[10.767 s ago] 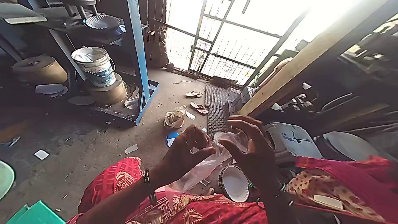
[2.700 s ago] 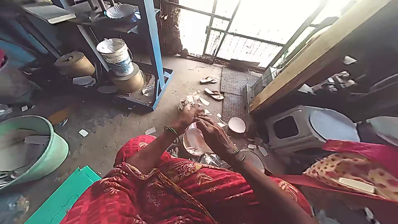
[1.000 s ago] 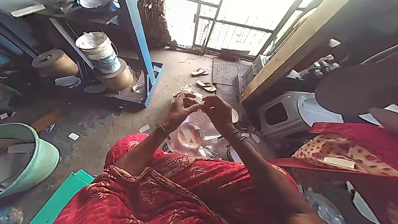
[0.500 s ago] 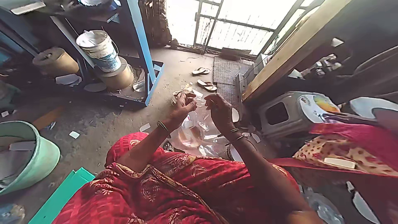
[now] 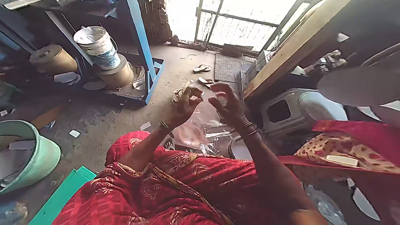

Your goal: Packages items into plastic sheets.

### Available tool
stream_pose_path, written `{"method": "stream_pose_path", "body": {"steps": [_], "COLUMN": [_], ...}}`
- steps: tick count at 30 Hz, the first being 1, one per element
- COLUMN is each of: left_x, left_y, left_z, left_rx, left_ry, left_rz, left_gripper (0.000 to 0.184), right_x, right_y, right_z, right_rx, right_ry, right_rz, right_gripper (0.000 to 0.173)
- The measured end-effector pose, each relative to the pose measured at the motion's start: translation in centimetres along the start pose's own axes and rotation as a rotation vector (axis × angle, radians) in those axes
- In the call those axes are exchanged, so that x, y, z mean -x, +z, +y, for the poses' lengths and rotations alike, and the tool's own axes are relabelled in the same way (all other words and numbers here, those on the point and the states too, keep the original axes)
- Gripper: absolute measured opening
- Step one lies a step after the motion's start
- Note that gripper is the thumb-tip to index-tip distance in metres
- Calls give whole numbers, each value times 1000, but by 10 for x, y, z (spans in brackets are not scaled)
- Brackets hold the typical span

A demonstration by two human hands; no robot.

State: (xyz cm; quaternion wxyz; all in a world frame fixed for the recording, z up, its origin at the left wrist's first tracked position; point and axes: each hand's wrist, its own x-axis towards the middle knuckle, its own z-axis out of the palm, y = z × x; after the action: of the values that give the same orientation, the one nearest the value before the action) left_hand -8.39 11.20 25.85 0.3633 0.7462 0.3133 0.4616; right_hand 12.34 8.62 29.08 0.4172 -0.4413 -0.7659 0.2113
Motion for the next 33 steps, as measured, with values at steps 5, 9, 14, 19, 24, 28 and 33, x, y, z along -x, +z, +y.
{"method": "stream_pose_path", "body": {"steps": [5, 9, 14, 19, 24, 28, 33], "left_x": [-1, -7, -13, -13, -16, -15, -13], "left_y": [-14, -38, -53, -57, -73, -73, -47], "left_z": [24, 23, 6, -6, -17, -14, -6], "left_rx": [-54, -203, -221, -118, -60, -195, -110], "left_ry": [161, 227, 209, 176, 14, -98, 23], "left_rz": [-135, -93, -12, 78, 141, -62, -286], "left_gripper": [16, 17, 20, 22, 28, 47, 53], "right_x": [0, 0, -1, 3, 2, 4, 6], "right_y": [3, 0, -4, 4, 3, 0, 1], "right_z": [16, 16, 19, 15, 29, 13, 4], "right_rx": [-255, -325, -367, -466, -547, -359, -171], "right_ry": [-1, 81, 238, 400, 396, 348, 260], "right_rz": [-282, -302, -271, -343, -141, -37, -48], "right_gripper": [62, 15, 15, 23, 11, 8, 11]}}
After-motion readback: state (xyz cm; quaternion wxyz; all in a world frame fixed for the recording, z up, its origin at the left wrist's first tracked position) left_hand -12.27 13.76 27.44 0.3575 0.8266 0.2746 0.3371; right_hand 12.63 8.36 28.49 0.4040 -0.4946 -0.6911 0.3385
